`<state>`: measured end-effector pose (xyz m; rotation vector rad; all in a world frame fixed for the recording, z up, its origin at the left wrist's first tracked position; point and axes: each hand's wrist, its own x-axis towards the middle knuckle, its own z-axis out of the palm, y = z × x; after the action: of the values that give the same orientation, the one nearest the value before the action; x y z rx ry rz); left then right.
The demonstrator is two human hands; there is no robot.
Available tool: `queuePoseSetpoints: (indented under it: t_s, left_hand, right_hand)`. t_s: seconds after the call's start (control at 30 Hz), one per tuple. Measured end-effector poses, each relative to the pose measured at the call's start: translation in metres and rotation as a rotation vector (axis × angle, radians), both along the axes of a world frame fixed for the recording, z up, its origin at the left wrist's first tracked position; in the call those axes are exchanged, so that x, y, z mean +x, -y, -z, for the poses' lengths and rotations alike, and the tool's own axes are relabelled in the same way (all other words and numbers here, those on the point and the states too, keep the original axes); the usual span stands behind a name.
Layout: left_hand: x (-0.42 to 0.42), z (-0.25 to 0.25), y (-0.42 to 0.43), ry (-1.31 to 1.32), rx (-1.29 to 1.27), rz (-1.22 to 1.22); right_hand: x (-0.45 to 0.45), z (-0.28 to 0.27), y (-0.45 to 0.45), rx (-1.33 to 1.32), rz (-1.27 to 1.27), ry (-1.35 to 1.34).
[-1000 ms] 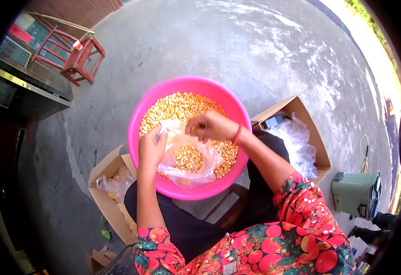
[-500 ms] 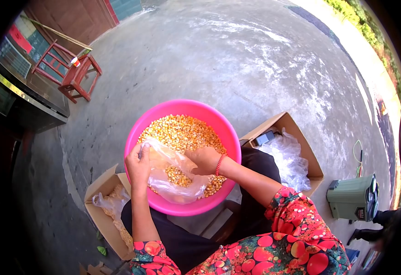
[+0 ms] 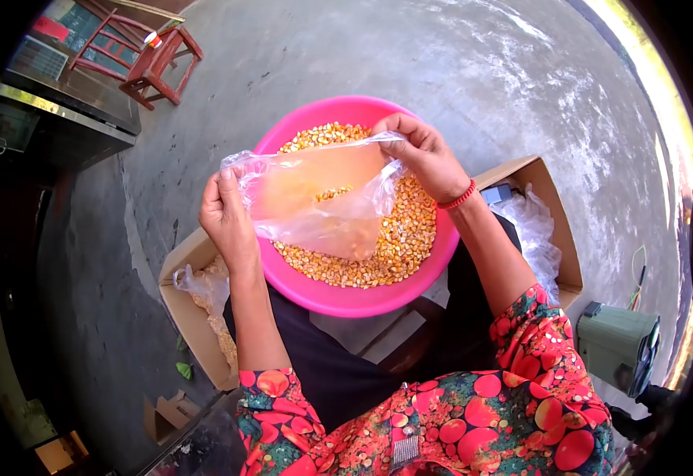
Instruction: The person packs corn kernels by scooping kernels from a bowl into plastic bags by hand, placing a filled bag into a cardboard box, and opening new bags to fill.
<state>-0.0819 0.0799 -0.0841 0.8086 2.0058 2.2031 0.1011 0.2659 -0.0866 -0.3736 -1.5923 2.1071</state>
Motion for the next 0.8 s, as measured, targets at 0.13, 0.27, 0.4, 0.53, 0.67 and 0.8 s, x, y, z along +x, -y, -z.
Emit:
queuePoseSetpoints:
  t_s: [0.13, 0.27, 0.4, 0.53, 0.67, 0.8]
  left_hand:
    - [0.008, -0.014, 0.004, 0.057, 0.034, 0.015]
    - [0.024, -0.022, 0.006, 0.239, 0.167, 0.144]
    - [0.037, -0.021, 0.002, 0.296, -0.009, 0.444]
    - [0.042, -0.018, -0.009, 0.281, -0.023, 0.466]
    - [0.028, -0.013, 0.002, 0.461, 0.214, 0.476]
    - [0.018, -0.014, 0.005, 0.585, 0.378, 0.415]
  right_hand:
    - [-0.002, -0.006, -0.005, -0.048, 0.059, -0.284]
    - [-0.004, -0.008, -0.006, -0.097, 0.112, -0.331]
    - [-0.002, -0.001, -0.017, -0.110, 0.078, -0.293]
    - [0.003, -0.003, -0.017, -0.194, -0.009, -0.228]
    - [0.010, -0.006, -0.020, -0.225, -0.120, -0.229]
    - [0.006, 0.004, -0.023, 0.237, 0.306, 0.073]
